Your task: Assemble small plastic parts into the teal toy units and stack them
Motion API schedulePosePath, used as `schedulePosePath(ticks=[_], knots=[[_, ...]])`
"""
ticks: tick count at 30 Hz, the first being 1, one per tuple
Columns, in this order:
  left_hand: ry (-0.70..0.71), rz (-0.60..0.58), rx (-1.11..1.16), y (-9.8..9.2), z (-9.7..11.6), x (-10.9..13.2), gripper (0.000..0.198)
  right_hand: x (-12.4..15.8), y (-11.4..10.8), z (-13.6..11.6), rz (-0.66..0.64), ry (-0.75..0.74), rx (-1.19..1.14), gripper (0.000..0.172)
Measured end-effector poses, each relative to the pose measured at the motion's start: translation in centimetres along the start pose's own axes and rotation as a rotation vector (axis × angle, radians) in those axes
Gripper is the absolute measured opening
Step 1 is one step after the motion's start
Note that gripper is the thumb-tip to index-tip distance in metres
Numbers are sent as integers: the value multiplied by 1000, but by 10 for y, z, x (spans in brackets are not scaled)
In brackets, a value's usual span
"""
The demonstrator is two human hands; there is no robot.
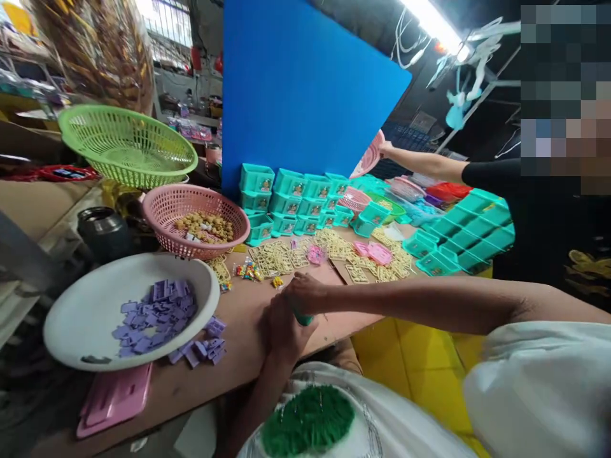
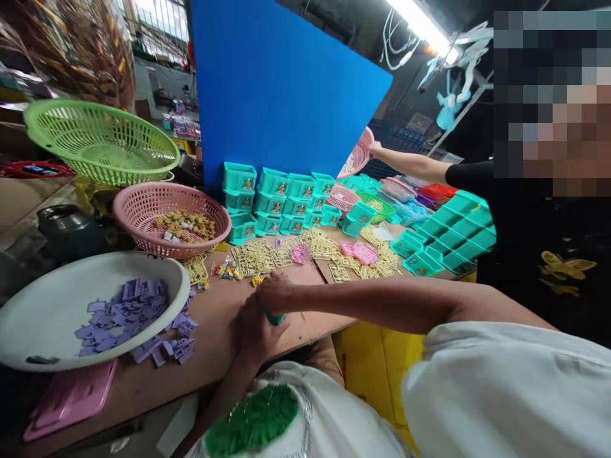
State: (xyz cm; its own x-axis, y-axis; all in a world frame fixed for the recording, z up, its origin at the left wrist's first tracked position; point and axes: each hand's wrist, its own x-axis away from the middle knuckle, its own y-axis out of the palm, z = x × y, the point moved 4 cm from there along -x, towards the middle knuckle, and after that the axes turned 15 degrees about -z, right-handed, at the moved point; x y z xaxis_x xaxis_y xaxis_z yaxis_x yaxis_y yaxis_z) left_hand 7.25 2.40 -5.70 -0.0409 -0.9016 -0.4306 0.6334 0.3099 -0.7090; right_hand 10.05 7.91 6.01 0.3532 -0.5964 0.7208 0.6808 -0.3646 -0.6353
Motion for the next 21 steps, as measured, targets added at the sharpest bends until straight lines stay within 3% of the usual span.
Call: schedulePosePath(ticks=[4, 6, 9, 11, 14, 17, 21], knots=[[-45, -99, 72, -7, 2, -5, 64, 2, 4, 23, -21, 58, -160, 25], [-64, -122, 130, -11, 3, -8, 65, 10, 10, 38, 43, 55, -300, 25], [-82, -129, 185, -13, 3, -9, 72, 28, 26, 50, 360, -22, -480, 28], [-70, -138, 213, -13, 3, -9, 75, 38, 43, 48, 560, -115, -481, 29], [-80, -159, 217, -11, 1, -10, 76, 41, 66, 39, 695, -198, -457, 26], [-85, -171, 215, -12, -1, -11, 78, 35, 70, 35, 717, -126, -537, 19], [-40, -178, 214, -11, -10, -10, 88, 22, 55, 31, 526, 24, -448, 19]])
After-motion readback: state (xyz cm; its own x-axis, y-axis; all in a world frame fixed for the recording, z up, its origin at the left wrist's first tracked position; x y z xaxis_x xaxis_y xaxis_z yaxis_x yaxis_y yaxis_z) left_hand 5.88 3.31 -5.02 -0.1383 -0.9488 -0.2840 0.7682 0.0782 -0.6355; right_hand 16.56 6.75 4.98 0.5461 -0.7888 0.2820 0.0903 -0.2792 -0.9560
